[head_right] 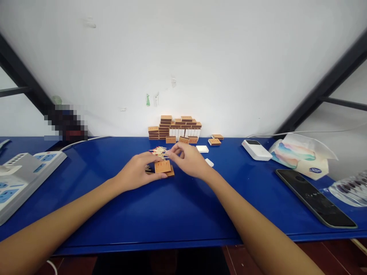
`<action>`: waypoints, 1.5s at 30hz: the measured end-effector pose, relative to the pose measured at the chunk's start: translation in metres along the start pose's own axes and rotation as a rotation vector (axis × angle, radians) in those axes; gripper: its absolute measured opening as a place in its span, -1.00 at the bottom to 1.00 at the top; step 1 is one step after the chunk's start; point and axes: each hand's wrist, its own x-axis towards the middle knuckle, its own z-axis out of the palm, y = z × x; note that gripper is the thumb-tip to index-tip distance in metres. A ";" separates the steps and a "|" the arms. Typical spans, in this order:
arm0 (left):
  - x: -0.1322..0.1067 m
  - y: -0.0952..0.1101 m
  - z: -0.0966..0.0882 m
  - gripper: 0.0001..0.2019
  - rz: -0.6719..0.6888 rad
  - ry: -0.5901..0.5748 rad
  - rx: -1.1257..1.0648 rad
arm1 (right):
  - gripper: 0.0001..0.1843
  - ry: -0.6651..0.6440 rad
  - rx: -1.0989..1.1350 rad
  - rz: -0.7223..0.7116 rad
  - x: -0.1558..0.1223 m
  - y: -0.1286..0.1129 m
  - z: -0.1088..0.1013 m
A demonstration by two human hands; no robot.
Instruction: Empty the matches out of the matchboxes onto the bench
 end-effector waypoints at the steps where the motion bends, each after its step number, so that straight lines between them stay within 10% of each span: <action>1: 0.000 0.001 0.002 -0.59 -0.015 -0.010 0.005 | -0.53 0.059 -0.044 -0.010 0.001 0.003 -0.003; 12: 0.007 0.000 -0.012 -0.65 -0.023 0.313 0.032 | -0.48 0.123 0.453 0.038 -0.007 -0.024 0.038; 25: 0.007 -0.016 -0.010 -0.40 -0.079 0.114 0.047 | -0.45 0.063 0.352 0.148 0.002 -0.005 0.007; 32: 0.000 -0.013 -0.005 -0.12 0.014 0.063 0.022 | -0.52 -0.025 0.172 -0.022 -0.006 -0.021 0.026; 40: 0.005 -0.027 -0.012 -0.44 -0.024 0.105 0.140 | -0.39 0.315 -0.037 0.120 0.014 0.026 -0.060; 45: 0.006 -0.035 -0.012 -0.51 0.005 0.102 0.207 | -0.36 0.276 -0.188 0.360 0.012 0.061 -0.111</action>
